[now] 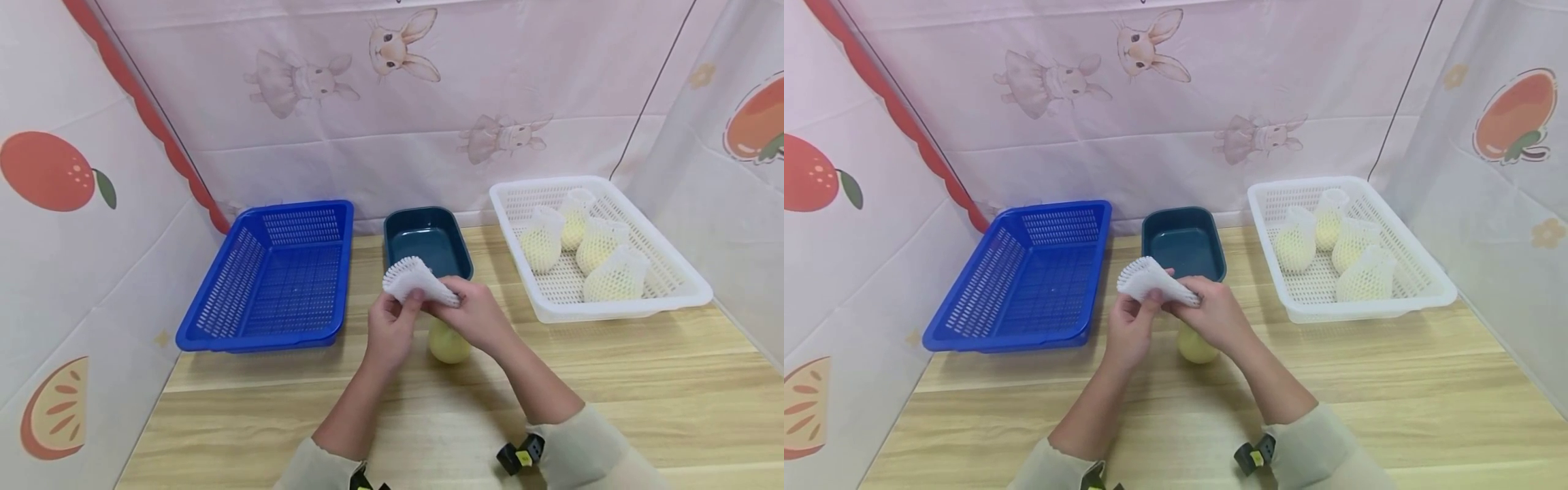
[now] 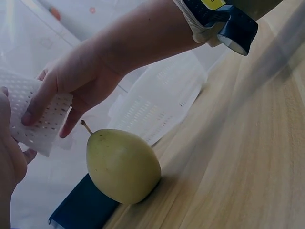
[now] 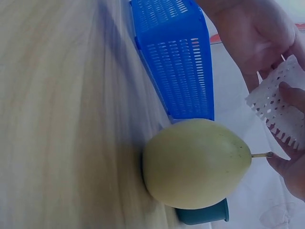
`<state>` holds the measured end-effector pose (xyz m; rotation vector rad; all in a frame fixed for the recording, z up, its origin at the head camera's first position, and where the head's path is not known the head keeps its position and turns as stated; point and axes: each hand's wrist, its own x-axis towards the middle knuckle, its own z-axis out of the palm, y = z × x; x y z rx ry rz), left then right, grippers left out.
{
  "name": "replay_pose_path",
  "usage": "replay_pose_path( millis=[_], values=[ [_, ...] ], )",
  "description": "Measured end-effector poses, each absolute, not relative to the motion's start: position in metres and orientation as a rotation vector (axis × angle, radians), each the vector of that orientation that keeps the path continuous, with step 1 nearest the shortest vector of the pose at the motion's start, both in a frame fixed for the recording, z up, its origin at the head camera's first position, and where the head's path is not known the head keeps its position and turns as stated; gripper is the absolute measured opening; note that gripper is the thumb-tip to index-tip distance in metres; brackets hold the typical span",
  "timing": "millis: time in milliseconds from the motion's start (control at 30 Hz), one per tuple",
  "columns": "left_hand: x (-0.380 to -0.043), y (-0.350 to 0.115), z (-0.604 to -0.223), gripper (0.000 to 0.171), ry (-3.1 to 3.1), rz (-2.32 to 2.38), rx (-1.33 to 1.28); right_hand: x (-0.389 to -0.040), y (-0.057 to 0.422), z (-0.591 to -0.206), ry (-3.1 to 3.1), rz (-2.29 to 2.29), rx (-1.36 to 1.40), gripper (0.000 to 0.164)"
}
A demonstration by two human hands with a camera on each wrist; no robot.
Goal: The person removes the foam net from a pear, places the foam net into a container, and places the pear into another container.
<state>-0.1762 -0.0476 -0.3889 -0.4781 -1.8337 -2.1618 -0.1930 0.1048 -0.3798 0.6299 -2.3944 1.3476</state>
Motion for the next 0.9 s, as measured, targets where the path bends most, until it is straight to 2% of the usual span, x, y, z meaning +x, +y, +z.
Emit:
replay_pose_path(
  millis=[233, 433, 667, 900],
  values=[
    [-0.18, -0.052, -0.385, 0.032, -1.724, -2.188, -0.538, -0.201, 0.109, -0.372, -2.395, 1.411, 0.615, 0.021],
    [-0.182, -0.056, -0.385, 0.033, -1.713, -2.185, -0.482, -0.209, 0.115, -0.369, -2.355, 1.477, 0.634, 0.019],
    [-0.186, -0.06, -0.389, 0.035, -1.786, -2.145, -0.237, -0.215, 0.122, -0.363, -2.353, 1.522, 0.577, 0.019],
    [-0.192, -0.061, -0.393, 0.027, -1.791, -2.192, -0.083, -0.22, 0.128, -0.362, -2.333, 1.737, 0.526, 0.024]
  ],
)
